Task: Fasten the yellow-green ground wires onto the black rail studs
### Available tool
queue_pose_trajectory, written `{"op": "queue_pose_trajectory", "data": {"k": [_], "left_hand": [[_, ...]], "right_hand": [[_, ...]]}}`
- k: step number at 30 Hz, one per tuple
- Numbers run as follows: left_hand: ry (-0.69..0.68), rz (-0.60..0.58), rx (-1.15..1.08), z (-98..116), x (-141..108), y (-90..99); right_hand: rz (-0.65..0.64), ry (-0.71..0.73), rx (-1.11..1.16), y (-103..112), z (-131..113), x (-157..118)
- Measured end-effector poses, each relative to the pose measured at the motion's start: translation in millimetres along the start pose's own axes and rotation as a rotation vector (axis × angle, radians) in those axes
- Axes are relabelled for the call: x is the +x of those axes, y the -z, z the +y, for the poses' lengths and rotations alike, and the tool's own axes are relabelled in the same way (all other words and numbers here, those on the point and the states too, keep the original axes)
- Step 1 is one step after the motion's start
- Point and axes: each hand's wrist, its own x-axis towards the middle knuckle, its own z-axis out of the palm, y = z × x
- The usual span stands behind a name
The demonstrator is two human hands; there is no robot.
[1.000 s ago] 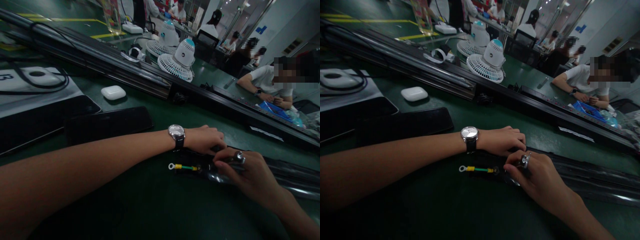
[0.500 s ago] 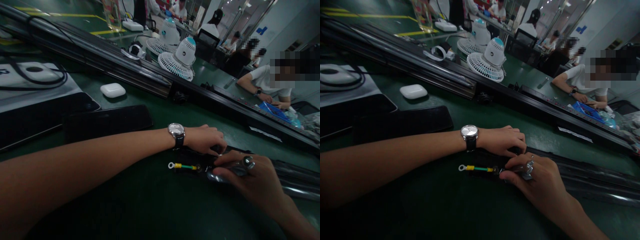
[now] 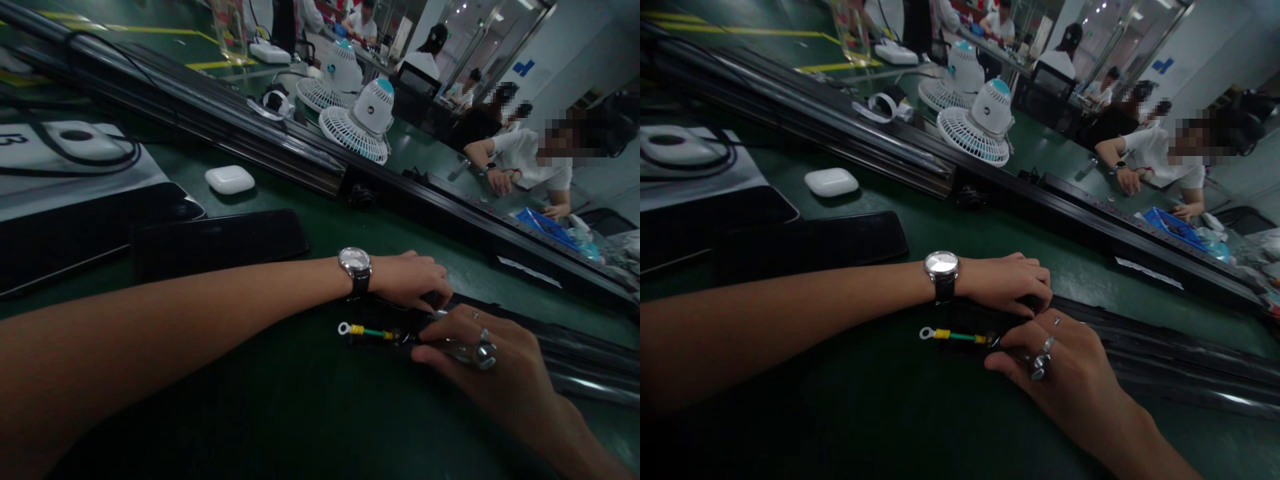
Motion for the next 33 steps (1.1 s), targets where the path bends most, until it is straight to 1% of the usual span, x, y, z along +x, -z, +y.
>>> {"op": "queue_pose_trajectory", "data": {"k": [5,13,15,18,20,23,27,33], "left_hand": [[-0.003,0.017,-0.003,-0.5,0.3,-2.5],[-0.015,0.03,0.007,-1.7,0.2,-4.4],[-0.013,0.032,0.011,-1.1,-0.3,-4.1],[-0.01,0.04,0.003,-0.2,-0.9,-3.6],[-0.012,0.041,-0.003,0.1,-1.0,-3.4],[-0.017,0.032,-0.003,0.3,-0.7,-2.9],[-0.003,0.018,-0.017,1.7,-0.8,-0.6],[0.002,0.005,-0.015,2.2,-0.9,0.6]], "right_hand": [[0.003,0.052,-0.043,-1.1,0.4,-1.0],[0.004,0.073,-0.044,-4.5,-0.3,-0.7],[-0.051,0.096,-0.004,-1.2,0.5,0.5],[-0.196,0.155,0.059,8.1,3.8,1.0],[-0.235,0.157,0.069,14.3,6.9,-0.3],[-0.172,0.09,0.067,18.4,10.3,-3.4],[-0.074,0.013,0.056,14.1,9.4,-5.0],[-0.041,0.001,0.054,4.9,4.4,-2.3]]}}
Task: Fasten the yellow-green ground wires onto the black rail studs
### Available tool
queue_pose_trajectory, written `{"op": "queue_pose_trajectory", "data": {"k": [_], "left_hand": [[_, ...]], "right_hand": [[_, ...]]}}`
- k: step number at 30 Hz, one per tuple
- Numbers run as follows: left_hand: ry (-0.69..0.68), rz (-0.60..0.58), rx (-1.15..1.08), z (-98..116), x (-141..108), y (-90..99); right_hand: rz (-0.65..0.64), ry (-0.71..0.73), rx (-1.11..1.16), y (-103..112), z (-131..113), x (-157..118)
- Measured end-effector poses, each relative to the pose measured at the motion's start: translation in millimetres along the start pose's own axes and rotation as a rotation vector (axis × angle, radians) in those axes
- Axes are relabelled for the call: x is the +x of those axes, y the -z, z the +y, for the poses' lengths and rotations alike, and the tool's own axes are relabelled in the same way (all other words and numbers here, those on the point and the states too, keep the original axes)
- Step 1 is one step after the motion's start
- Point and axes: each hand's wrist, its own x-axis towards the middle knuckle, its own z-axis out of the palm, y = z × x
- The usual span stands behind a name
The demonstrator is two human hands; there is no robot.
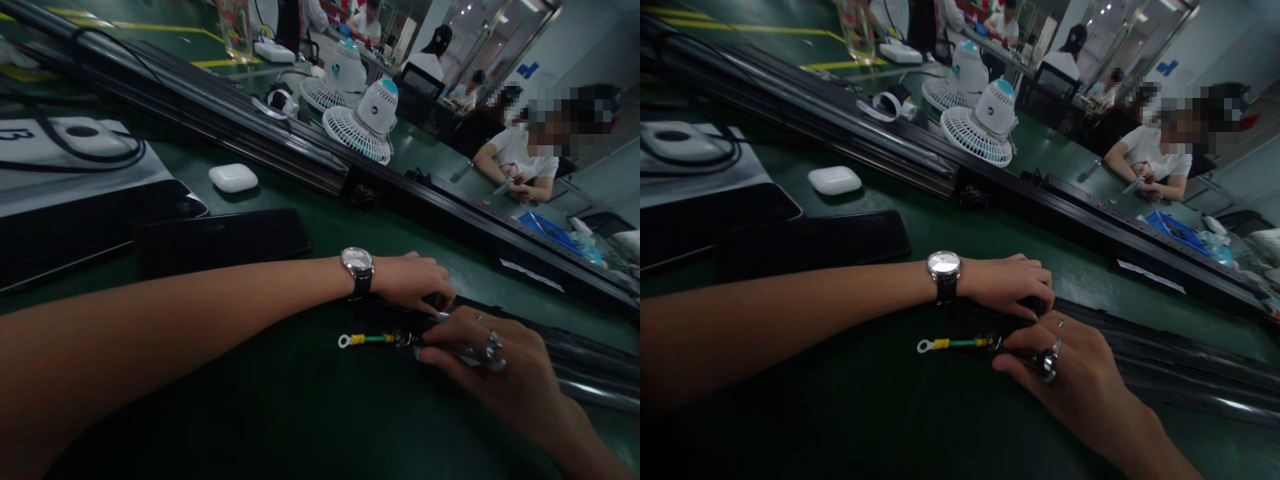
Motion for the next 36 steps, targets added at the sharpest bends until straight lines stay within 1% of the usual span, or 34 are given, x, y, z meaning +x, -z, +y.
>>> {"op": "queue_pose_trajectory", "data": {"k": [3,5,7,11,12,14,16,18,20,23,26,29,32,36], "left_hand": [[-0.001,0.016,0.003,-1.0,0.6,-1.6],[0.0,0.027,0.003,-1.3,0.7,-2.5],[-0.001,0.028,0.001,-1.3,0.4,-3.0],[-0.007,0.033,-0.009,-1.2,-0.2,-3.5],[-0.007,0.037,-0.012,-1.1,-0.1,-3.5],[-0.002,0.041,-0.017,-1.0,0.2,-3.1],[0.008,0.029,-0.028,-0.7,0.5,-2.4],[0.014,0.014,-0.032,-0.7,0.4,-1.6],[0.008,0.011,-0.02,-1.2,-0.2,-1.2],[-0.011,0.031,0.004,-3.2,-1.5,-1.1],[-0.015,0.052,0.011,-5.9,-2.1,-0.3],[-0.015,0.048,0.003,-7.6,-2.2,1.3],[-0.017,0.055,-0.011,-8.6,-1.9,1.1],[-0.018,0.097,-0.037,-12.2,0.1,-4.2]], "right_hand": [[-0.009,0.016,-0.002,-2.7,-0.8,0.6],[-0.048,0.02,0.017,-2.4,-0.8,1.0],[-0.119,0.047,0.045,0.8,-0.4,1.8],[-0.33,0.144,0.071,14.8,1.9,3.1],[-0.352,0.15,0.074,18.3,2.9,2.7],[-0.32,0.14,0.09,22.9,5.5,0.8],[-0.238,0.108,0.104,23.4,8.1,-1.8],[-0.171,0.057,0.097,20.2,9.7,-3.7],[-0.132,0.001,0.091,14.9,10.0,-3.9],[-0.087,-0.029,0.116,7.2,9.7,-0.9],[-0.048,-0.034,0.119,3.7,10.0,3.3],[-0.028,-0.032,0.115,4.8,10.2,5.8],[-0.025,-0.039,0.129,7.5,9.3,6.6],[-0.034,-0.043,0.147,8.4,7.8,8.4]]}}
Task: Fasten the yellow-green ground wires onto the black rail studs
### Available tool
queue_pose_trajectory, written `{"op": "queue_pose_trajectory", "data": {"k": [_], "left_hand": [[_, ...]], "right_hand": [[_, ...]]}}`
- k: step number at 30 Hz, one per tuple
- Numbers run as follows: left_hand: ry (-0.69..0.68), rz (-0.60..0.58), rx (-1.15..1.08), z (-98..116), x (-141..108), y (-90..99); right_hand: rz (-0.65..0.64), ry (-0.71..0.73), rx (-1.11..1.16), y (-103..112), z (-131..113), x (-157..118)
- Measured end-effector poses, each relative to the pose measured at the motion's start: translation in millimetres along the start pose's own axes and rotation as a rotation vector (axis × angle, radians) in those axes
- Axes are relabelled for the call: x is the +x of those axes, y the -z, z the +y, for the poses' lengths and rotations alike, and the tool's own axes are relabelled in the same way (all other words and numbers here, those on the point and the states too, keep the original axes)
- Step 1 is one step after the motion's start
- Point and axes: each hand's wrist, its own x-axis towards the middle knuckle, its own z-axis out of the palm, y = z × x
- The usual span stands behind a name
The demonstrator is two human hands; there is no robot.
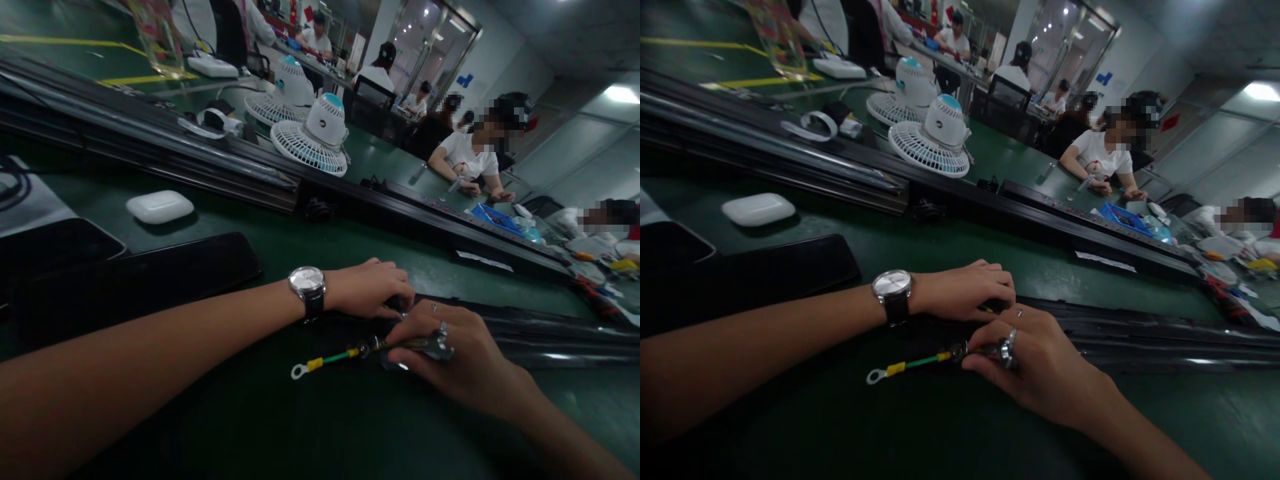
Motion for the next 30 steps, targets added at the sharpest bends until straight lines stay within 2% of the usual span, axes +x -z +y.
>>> {"op": "queue_pose_trajectory", "data": {"k": [5,13,21,30], "left_hand": [[0.019,-0.014,-0.005,-3.0,2.5,-2.9],[-0.007,-0.028,-0.016,6.5,-2.4,2.9],[-0.014,-0.041,0.005,8.8,-3.2,4.2],[0.0,-0.073,0.018,6.6,-2.0,6.0]], "right_hand": [[0.003,-0.037,0.004,0.4,1.7,0.3],[0.065,-0.14,-0.006,0.0,5.6,-7.0],[0.055,-0.084,0.018,-10.0,3.5,-8.4],[0.011,-0.006,0.041,-8.4,3.4,-6.0]]}}
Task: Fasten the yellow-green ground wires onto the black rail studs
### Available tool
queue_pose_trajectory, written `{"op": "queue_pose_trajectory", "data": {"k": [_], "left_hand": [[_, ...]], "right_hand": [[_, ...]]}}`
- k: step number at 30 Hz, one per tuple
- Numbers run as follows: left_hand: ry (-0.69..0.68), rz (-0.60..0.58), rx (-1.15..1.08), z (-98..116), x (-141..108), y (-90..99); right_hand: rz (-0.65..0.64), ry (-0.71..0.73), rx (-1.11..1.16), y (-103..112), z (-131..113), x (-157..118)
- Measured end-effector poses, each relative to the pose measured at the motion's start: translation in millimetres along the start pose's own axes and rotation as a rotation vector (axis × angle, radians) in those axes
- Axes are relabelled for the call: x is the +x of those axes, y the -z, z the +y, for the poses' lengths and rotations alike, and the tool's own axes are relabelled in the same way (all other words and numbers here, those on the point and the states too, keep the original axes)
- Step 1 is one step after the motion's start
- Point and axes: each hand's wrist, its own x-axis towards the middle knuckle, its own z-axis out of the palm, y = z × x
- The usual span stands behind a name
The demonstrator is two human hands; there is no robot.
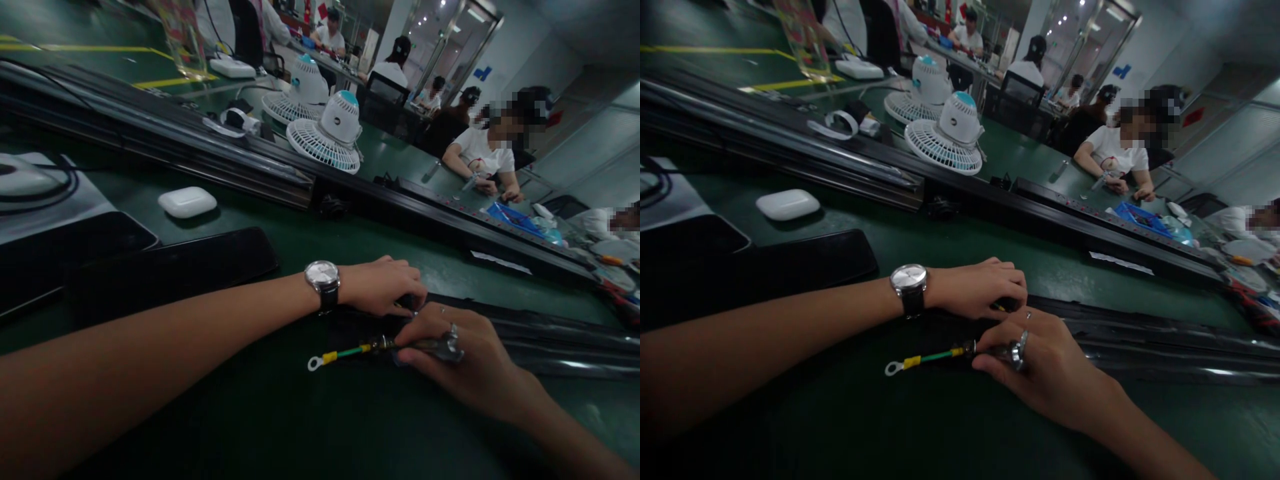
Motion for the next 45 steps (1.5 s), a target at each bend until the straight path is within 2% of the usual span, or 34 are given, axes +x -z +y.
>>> {"op": "queue_pose_trajectory", "data": {"k": [8,13,16,25,34,45], "left_hand": [[-0.016,0.013,0.005,-2.4,-0.3,0.0],[-0.02,0.008,0.011,-2.8,-1.1,1.2],[-0.016,0.016,0.01,-2.8,-1.6,1.7],[-0.036,0.026,0.046,-6.6,-0.6,-1.5],[-0.017,-0.018,0.059,-2.7,1.6,-3.0],[-0.01,-0.004,0.044,-3.0,2.3,-5.6]], "right_hand": [[-0.117,0.075,-0.02,2.4,-2.6,5.1],[-0.289,0.065,-0.042,11.8,-6.1,4.9],[-0.337,0.055,-0.041,15.8,-7.5,6.0],[-0.27,-0.034,0.04,16.5,-8.4,9.9],[-0.3,-0.073,0.124,21.8,-4.4,2.4],[-0.116,-0.139,-0.002,23.6,-0.8,1.4]]}}
